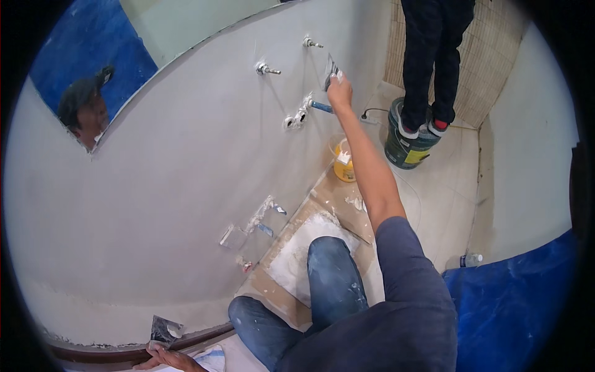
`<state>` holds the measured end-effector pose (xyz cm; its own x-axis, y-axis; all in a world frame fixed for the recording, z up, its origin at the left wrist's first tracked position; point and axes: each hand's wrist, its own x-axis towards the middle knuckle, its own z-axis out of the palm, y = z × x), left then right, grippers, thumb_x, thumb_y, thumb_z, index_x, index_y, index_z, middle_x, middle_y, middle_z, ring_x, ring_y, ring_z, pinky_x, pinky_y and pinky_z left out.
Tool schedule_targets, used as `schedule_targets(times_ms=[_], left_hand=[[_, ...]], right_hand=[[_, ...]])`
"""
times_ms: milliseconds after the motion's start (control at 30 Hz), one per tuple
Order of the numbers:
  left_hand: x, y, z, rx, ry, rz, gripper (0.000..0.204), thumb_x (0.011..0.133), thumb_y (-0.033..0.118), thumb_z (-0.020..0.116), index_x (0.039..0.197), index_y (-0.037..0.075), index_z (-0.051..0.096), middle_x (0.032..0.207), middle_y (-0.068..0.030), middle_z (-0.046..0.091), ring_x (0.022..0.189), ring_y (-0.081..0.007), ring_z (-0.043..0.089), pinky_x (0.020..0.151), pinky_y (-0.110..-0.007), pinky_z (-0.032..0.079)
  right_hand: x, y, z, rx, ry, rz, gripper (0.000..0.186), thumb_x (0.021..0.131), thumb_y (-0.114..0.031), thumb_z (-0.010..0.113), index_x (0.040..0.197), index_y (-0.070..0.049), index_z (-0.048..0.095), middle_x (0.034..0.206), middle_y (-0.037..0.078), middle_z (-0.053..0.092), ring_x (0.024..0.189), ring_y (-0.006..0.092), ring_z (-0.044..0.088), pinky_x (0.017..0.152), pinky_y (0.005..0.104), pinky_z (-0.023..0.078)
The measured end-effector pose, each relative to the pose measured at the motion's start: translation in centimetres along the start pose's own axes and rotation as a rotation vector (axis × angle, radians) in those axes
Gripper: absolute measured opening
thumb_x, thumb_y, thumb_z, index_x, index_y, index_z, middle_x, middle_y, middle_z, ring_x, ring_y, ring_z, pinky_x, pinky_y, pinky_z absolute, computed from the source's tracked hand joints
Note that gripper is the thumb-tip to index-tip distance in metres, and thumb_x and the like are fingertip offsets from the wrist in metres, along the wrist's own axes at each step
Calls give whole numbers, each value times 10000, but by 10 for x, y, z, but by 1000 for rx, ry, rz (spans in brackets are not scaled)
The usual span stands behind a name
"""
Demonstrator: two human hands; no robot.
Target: The person applies putty to the bathroom wall around pipes and doorframe joints using putty knives, scraping, smoothing, and transferring the compound between the blades.
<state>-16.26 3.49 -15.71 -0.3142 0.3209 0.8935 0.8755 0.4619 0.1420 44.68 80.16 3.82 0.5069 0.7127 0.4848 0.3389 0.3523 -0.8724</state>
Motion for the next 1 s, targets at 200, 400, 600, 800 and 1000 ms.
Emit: schedule_targets(times_ms=[200, 400, 600, 800, 1000], left_hand=[[-4, -23, -1, 69, -40, 10, 404, 1088, 270, 386, 1363, 37, 569, 1523, -296, 402, 1431, -453, 375, 1142, -575, 360], [2, -15, -11, 158, -113, 75, 404, 1081, 243, 426, 1424, 46, 503, 1553, -293, 352, 1452, -434, 348, 1161, -559, 339], [43, 86, -3, -396, 245, -340, 458, 1046, 268, 485, 1417, 0, 484, 1531, -228, 380, 1377, -321, 401, 1133, -494, 339], [33, 102, -12, -464, -43, -127, 483, 1046, 310, 474, 1400, -19, 483, 1478, -230, 415, 1386, -335, 369, 1157, -493, 270], [20, 52, -37, -333, -159, -360, 402, 1083, 273, 388, 1334, 7, 553, 1547, -299, 343, 1474, -426, 280, 1178, -557, 275]], right_hand=[[32, 29, 5, -79, -71, 90, 343, 973, -260, 534, 1212, -43, 649, 1149, 254, 682, 1123, 452, 620, 965, 502, 471], [38, 58, 24, -113, -132, 74, 347, 980, -275, 534, 1235, -69, 649, 1143, 248, 686, 1117, 439, 626, 963, 503, 473], [25, 64, 39, -88, -96, 79, 371, 989, -277, 526, 1276, -72, 642, 1138, 246, 693, 1126, 438, 629, 976, 481, 473], [0, 21, 41, -152, -100, 56, 397, 985, -300, 533, 1276, -50, 634, 1139, 260, 689, 1095, 460, 634, 959, 507, 483], [8, 10, 22, 76, -261, 102, 382, 982, -322, 558, 1185, -23, 682, 1081, 257, 706, 1080, 450, 650, 945, 486, 480]])
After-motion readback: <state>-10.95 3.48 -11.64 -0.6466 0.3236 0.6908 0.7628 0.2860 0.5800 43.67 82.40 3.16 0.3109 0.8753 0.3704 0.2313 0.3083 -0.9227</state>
